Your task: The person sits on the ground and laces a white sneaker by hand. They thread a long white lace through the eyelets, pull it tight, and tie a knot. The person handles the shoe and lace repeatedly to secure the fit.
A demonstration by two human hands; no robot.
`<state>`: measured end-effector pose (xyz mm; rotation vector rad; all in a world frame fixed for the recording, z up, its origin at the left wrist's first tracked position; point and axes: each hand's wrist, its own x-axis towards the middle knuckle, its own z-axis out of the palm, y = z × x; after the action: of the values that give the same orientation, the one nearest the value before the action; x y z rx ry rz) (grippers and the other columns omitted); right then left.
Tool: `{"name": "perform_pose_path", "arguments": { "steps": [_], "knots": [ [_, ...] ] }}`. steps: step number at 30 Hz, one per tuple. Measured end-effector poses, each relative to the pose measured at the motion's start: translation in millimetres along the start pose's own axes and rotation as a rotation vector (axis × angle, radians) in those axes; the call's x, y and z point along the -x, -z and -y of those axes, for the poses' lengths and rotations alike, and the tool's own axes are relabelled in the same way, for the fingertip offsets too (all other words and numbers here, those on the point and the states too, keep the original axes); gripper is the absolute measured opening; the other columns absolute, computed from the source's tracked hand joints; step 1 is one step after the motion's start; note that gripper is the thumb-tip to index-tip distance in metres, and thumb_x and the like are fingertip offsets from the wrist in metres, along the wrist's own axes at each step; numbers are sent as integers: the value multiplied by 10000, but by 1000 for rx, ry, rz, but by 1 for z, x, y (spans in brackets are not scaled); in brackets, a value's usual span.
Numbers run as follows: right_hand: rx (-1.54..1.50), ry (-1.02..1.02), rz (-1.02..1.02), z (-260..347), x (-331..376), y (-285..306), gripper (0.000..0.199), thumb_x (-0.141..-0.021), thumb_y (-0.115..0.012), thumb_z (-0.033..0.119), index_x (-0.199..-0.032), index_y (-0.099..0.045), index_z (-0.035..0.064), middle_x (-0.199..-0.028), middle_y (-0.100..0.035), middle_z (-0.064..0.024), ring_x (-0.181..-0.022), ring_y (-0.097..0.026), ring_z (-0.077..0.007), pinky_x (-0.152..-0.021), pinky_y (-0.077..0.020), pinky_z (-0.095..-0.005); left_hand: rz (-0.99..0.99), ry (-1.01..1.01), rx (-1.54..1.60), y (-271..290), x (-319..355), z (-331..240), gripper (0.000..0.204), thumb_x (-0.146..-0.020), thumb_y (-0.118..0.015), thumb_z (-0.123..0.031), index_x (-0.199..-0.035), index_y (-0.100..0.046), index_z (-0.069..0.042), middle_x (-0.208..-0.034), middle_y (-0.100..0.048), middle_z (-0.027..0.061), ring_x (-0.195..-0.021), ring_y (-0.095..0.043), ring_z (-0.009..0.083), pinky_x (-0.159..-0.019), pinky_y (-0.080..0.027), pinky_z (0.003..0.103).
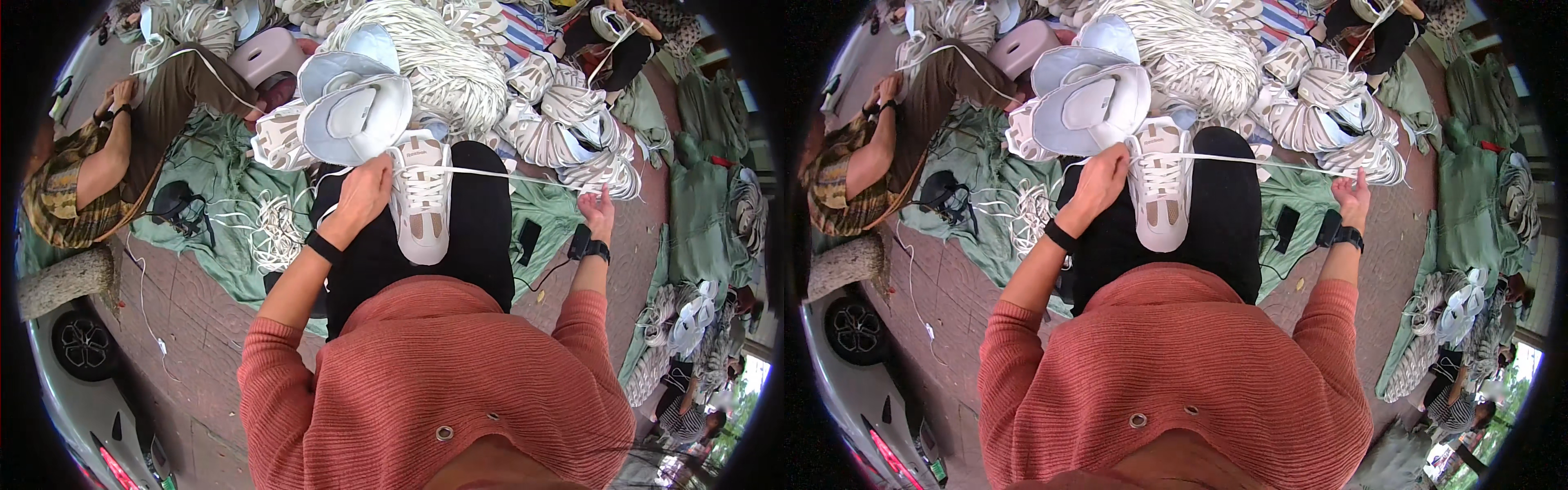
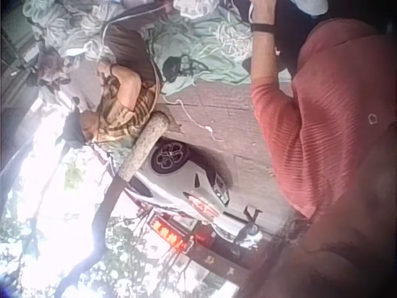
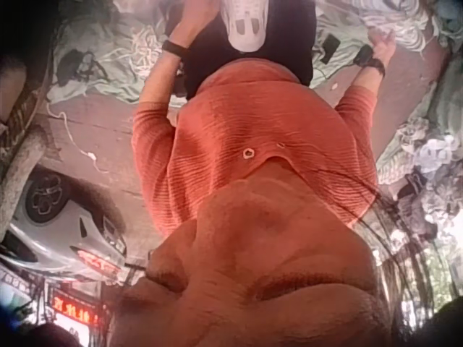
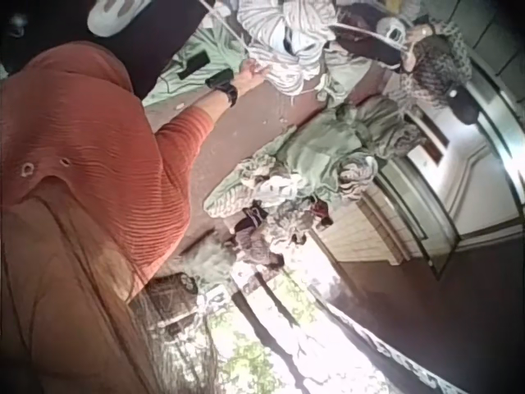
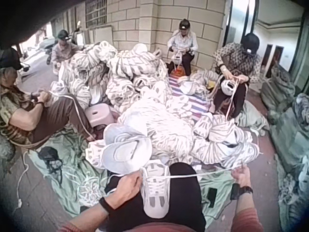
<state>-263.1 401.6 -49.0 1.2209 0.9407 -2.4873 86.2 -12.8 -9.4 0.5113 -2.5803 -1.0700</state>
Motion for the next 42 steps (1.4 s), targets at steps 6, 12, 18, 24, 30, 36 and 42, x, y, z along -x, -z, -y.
{"name": "perform_pose_path", "arguments": {
  "steps": [6,12,18,24,30,36,42],
  "knots": [
    [481,209,767,-93,48,-68,215,-893,-635,144,-1065,-639,16,-769,-555,5,-663,-480,-85,-567,-371,-190,72,-91,-100,1,-5,-3,93,-880,-521,-108,-873,-539,-17,-790,-628,233,-744,-604,441,-659,-473,519],
    [1417,984,1726,-250,141,-110,142,-902,-570,86,-965,-688,38,-865,-653,-68,-838,-631,-209,-767,-496,-322,173,201,-7,-2,-26,-9,143,-837,-541,-121,-773,-593,-4,-677,-631,221,-658,-623,425,-631,-498,490],
    [1594,884,1748,-292,165,-108,162,-818,-623,134,-931,-711,59,-851,-678,-145,-788,-652,-323,-699,-510,-378,189,351,114,-2,-29,-5,127,-800,-535,-89,-761,-615,2,-596,-627,164,-527,-647,285,-542,-525,382],
    [1647,526,1701,-292,159,-101,234,-776,-687,195,-982,-731,92,-857,-704,-137,-768,-673,-251,-708,-516,-334,293,545,505,2,-23,0,166,-916,-554,-119,-863,-607,28,-668,-642,89,-497,-606,147,-447,-512,266],
    [1751,578,1684,-300,155,-101,232,-757,-698,210,-962,-738,108,-834,-704,-132,-758,-672,-255,-691,-511,-341,273,436,554,1,-20,10,98,-916,-578,-60,-833,-567,-8,-724,-636,68,-598,-626,128,-513,-522,246],
    [1619,269,1672,-287,157,-113,180,-770,-681,167,-876,-726,29,-808,-703,-79,-746,-650,-174,-676,-486,-306,110,120,185,17,-3,0,121,-890,-639,-110,-902,-552,-28,-788,-573,44,-606,-575,108,-535,-470,277],
    [765,-565,1378,-233,121,-139,147,-865,-630,104,-948,-659,-15,-808,-642,-26,-658,-542,-98,-579,-401,-214,241,-38,3,25,-4,-4,166,-871,-661,-176,-909,-598,-27,-964,-529,90,-726,-527,212,-695,-454,350]
  ]
}}
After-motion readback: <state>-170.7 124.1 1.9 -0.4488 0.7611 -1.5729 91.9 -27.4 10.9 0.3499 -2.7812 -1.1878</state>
